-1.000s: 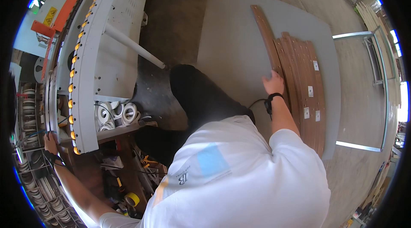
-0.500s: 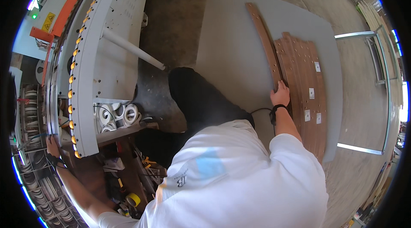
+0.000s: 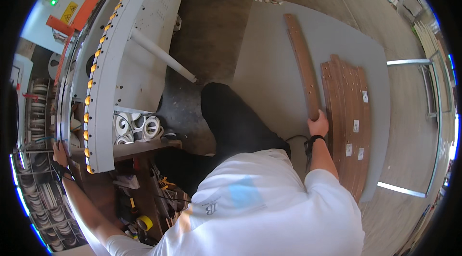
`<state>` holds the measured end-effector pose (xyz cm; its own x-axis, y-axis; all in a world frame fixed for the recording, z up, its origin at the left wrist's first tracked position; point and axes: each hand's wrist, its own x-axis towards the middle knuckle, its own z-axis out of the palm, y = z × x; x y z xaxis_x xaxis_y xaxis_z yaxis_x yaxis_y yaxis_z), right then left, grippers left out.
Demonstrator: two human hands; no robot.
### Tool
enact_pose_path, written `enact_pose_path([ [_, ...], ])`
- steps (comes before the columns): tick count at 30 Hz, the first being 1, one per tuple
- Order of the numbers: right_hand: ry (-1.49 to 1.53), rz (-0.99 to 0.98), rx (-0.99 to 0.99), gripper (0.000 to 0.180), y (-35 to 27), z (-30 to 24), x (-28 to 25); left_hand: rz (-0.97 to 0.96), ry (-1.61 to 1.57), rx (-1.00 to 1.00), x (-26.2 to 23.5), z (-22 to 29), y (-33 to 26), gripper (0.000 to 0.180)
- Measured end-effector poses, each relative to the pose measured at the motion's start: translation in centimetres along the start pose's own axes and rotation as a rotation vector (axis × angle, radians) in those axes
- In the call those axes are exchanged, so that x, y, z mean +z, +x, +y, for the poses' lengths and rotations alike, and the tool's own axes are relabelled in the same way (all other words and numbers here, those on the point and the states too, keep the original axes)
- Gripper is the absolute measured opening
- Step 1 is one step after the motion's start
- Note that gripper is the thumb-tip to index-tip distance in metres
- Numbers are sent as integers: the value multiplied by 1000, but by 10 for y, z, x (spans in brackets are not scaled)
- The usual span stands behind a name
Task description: Feeding long wooden strips into an edge banding machine for processing.
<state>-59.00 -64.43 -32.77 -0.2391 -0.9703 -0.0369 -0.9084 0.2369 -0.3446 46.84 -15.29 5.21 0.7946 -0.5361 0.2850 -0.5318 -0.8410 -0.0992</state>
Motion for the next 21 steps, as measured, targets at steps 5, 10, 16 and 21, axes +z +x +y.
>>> enact_pose_path([
  [5,142,7,-95,79,3,-39,29,10,-45,-20,3,29,7,50],
  [10,29,-37,-230,79,-17,-66,14,2,-54,-70,-14,38,-22,58],
  [16,-159,-234,-96,67,-67,-25,-8,5,-61,-53,-23,42,-17,61],
  [21,-85,-130,-67,59,-70,-65,-41,-13,-74,-95,-21,48,-17,59],
])
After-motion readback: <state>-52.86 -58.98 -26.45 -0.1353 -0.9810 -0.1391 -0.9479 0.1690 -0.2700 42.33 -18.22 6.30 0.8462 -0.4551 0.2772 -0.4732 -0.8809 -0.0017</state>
